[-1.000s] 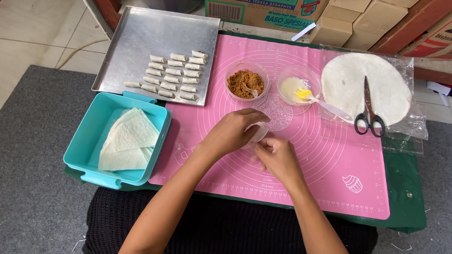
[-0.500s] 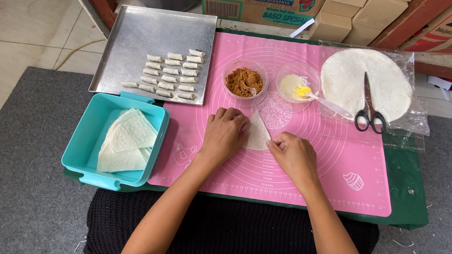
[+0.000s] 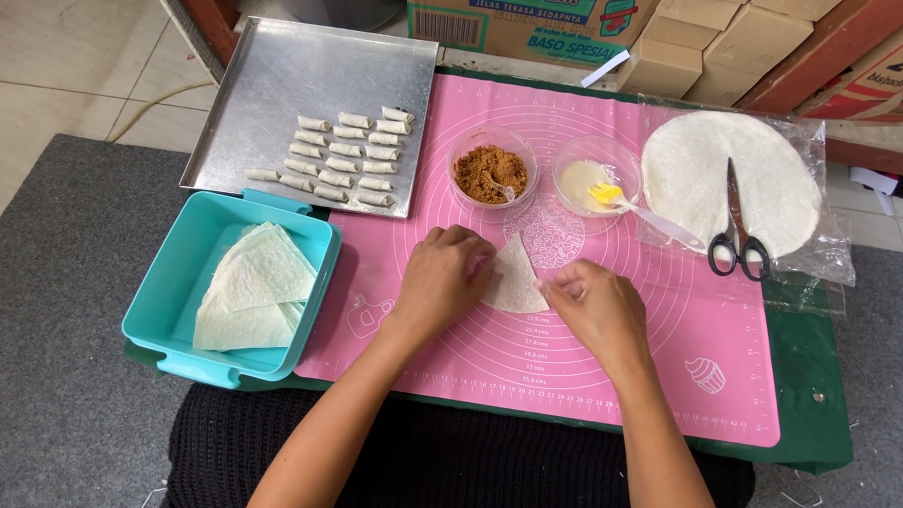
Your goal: Assembling small food wraps by placing filling on triangular dough sheets, brushing edges with liquid, and folding them into rolls.
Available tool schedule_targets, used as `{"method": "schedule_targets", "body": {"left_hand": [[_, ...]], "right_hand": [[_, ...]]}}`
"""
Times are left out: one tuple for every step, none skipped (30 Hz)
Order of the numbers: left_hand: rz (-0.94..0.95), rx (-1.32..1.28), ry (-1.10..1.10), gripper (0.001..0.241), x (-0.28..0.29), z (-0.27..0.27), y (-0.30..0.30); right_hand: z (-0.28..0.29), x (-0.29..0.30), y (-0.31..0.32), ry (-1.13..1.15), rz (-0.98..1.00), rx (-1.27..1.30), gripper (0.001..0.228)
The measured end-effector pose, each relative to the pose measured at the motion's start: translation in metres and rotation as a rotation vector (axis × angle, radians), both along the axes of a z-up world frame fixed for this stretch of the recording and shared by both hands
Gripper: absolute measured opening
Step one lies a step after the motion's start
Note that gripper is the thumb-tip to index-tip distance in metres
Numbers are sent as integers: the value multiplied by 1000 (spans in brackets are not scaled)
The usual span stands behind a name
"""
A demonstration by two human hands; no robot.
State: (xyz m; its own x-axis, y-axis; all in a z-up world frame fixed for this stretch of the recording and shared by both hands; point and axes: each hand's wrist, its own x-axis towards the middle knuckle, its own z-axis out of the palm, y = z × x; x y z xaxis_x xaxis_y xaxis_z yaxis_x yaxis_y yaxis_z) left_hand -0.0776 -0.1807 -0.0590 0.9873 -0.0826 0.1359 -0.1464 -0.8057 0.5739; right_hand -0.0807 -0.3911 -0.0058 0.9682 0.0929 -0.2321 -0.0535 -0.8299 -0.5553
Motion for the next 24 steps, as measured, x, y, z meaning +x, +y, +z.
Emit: {"method": "schedule_targets", "body": {"left_hand": [[1, -1, -2, 21, 6, -3, 4], [67, -118, 24, 21, 11, -6, 8], [132, -235, 49, 21, 17, -9, 12], [134, -236, 50, 21, 17, 6, 12], [201, -337, 38, 24, 17, 22, 13], [267, -438, 21, 28, 18, 38, 14], [268, -439, 18, 28, 23, 34, 13], [307, -473, 6, 31, 28, 29, 13], [345, -507, -7, 35, 33, 24, 13], [346, -507, -8, 35, 34, 22, 12], [368, -522, -14, 36, 37, 21, 12], [392, -538, -20, 37, 40, 19, 10], [393, -540, -23, 37, 42, 15, 11], [390, -551, -32, 37, 45, 10, 13], [386, -563, -42, 37, 48, 6, 14], [389, -562, -42, 37, 49, 4, 15], [378, -674, -27, 36, 51, 2, 15], [365, -786, -14, 34, 54, 0, 15], [367, -786, -16, 34, 54, 1, 15], [357, -880, -12, 34, 53, 2, 15], [346, -973, -8, 33, 52, 3, 14], [346, -973, -5, 33, 54, -1, 13], [344, -1082, 15, 32, 56, -5, 11], [341, -1189, 34, 31, 58, -8, 11]], "right_hand": [[-1, 6, 1, -2, 1, -1, 28], [-3, 11, 3, -82, 12, 38, 27], [-4, 15, 4, -162, 23, 77, 27], [-10, 21, 11, -160, 25, 76, 27], [-16, 27, 18, -369, 67, 120, 23], [-20, 34, 25, -583, 109, 164, 20], [-19, 40, 31, -585, 111, 164, 20], [-17, 46, 38, -647, 117, 137, 23], [-16, 52, 45, -708, 122, 110, 27], [-16, 56, 49, -709, 123, 111, 27], [-16, 60, 52, -688, 114, 72, 27], [-16, 65, 56, -667, 106, 33, 28], [-19, 70, 56, -669, 109, 32, 28], [-22, 74, 56, -634, 105, 0, 27], [-24, 78, 56, -600, 100, -33, 25], [-20, 76, 57, -599, 103, -32, 25], [-16, 74, 58, -629, 120, -17, 21], [-11, 73, 59, -660, 138, -3, 18], [-10, 74, 60, -661, 140, -2, 18], [-9, 74, 59, -690, 139, -20, 17], [-9, 74, 58, -719, 137, -37, 17], [-9, 75, 59, -716, 136, -37, 17], [-10, 77, 59, -730, 150, -28, 16], [-10, 78, 60, -744, 165, -17, 16]]}}
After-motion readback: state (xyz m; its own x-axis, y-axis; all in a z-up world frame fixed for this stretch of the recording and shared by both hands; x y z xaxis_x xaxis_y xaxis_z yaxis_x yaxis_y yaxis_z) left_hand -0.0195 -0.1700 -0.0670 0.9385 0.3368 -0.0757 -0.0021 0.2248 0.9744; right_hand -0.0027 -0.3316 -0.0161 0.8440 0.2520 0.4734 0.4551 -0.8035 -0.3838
